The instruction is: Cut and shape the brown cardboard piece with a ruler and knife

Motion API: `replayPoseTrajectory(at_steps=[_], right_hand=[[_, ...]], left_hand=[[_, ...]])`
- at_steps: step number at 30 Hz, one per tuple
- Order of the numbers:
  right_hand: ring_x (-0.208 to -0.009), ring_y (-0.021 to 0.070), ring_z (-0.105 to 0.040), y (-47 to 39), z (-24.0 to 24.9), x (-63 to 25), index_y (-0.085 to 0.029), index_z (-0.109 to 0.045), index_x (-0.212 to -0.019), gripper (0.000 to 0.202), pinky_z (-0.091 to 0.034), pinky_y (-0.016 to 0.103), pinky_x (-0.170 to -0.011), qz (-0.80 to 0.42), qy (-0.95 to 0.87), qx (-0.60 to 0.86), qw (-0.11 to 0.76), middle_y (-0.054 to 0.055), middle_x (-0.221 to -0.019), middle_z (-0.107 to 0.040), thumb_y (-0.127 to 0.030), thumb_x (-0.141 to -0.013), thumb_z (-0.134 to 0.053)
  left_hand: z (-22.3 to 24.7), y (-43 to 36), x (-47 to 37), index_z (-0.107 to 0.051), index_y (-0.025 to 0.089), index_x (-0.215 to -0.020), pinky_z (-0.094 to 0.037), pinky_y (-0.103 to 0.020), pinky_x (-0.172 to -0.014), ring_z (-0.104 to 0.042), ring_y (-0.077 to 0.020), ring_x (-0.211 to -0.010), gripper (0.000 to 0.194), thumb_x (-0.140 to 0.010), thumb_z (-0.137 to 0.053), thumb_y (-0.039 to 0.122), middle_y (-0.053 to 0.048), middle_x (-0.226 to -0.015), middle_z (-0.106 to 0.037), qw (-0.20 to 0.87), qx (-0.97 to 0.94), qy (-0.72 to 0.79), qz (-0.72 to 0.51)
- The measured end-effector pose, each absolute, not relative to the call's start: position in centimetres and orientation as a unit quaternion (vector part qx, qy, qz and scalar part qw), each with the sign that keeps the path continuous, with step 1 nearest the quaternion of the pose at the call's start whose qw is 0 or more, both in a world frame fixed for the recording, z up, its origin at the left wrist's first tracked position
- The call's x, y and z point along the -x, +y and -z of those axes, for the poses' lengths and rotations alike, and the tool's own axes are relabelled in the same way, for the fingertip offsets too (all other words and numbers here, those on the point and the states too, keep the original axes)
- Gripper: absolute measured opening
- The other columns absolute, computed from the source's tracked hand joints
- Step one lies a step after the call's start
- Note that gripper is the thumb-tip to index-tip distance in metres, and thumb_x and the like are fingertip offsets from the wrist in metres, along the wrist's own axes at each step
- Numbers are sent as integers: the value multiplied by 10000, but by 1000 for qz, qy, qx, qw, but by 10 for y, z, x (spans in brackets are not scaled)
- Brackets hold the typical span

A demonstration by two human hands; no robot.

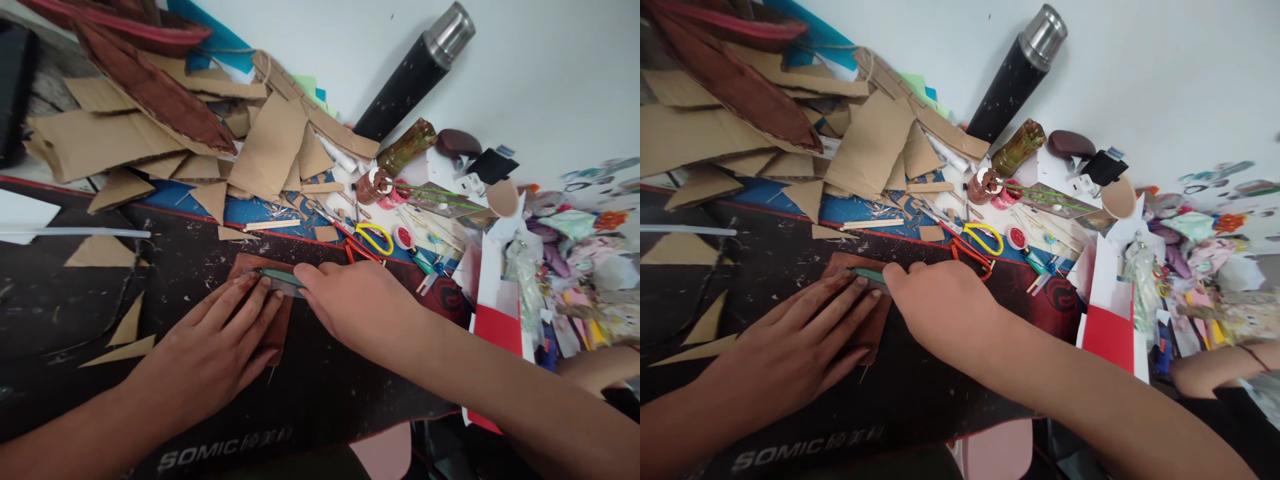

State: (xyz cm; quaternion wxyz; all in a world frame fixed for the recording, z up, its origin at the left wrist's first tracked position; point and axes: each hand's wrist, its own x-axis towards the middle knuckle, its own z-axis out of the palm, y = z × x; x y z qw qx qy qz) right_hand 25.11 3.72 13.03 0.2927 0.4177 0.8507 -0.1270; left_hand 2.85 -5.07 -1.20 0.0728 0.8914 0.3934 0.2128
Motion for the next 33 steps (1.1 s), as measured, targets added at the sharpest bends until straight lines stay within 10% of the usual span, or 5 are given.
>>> replayPoseTrajectory(at_steps=[20, 33], right_hand=[[-913, 267, -840, 37, -135, -263, -183, -685, -1338, 198, -388, 332, -631, 179, 813, -459, 311, 121, -1110, -871, -233, -1217, -536], [-1172, 229, -795, 20, -141, -312, -214, -727, -1409, 275, -564, 356, -1023, 462, 722, -505, 101, 76, -1306, -857, -293, -1236, -529]], left_hand=[[12, -52, -28, -471, 125, -1811, -500, -543, -1333, -628, -389, -1599, 761, -1191, -503, 565, -202, -1681, -715, 77, -890, 395, -213], [12, -50, -29, -543, 122, -1770, -502, -542, -1322, -639, -402, -1579, 721, -1191, -500, 550, -207, -1648, -737, 70, -890, 394, -219]])
